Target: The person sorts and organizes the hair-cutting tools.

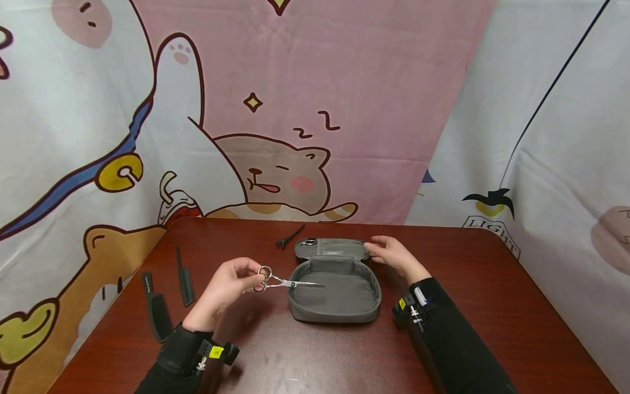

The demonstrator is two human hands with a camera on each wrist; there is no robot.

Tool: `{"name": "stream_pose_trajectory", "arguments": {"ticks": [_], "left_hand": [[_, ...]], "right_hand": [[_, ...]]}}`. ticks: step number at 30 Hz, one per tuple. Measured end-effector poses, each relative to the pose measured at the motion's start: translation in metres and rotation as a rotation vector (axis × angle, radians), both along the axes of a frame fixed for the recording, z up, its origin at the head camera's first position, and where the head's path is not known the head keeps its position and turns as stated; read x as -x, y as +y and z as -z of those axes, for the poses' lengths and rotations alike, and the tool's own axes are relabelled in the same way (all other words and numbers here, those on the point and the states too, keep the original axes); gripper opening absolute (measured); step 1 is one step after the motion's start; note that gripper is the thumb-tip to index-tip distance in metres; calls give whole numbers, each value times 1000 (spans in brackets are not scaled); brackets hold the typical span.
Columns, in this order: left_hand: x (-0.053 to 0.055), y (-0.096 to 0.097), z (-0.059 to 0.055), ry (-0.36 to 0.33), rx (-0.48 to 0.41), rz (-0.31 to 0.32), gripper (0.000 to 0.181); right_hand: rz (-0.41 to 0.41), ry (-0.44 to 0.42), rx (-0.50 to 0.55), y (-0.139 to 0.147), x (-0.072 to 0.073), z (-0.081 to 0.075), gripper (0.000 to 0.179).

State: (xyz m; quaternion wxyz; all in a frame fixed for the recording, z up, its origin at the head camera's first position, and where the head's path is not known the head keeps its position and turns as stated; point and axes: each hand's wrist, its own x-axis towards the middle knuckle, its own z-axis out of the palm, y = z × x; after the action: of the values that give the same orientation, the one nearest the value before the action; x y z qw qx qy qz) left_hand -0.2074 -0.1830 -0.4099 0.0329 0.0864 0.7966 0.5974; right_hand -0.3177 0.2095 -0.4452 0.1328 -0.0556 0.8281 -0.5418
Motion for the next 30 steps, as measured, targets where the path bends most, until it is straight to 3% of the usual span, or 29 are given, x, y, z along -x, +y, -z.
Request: {"name": "stream_pose_trajectory", "arguments": {"ticks": [8,14,24,30], "left_hand": [[-1,1,2,-16,-10,9,10],[-1,1,3,-10,-9,17,11],[-1,3,6,-11,-19,5,10],[0,4,7,-16,-20,-13,9]], "right_hand": [[26,-79,54,-2,6,9,59],[33,-93,75,-5,8,16,52],[54,-153,243,-3,5,16,52],[56,-129,262,-3,5,17,50]]}}
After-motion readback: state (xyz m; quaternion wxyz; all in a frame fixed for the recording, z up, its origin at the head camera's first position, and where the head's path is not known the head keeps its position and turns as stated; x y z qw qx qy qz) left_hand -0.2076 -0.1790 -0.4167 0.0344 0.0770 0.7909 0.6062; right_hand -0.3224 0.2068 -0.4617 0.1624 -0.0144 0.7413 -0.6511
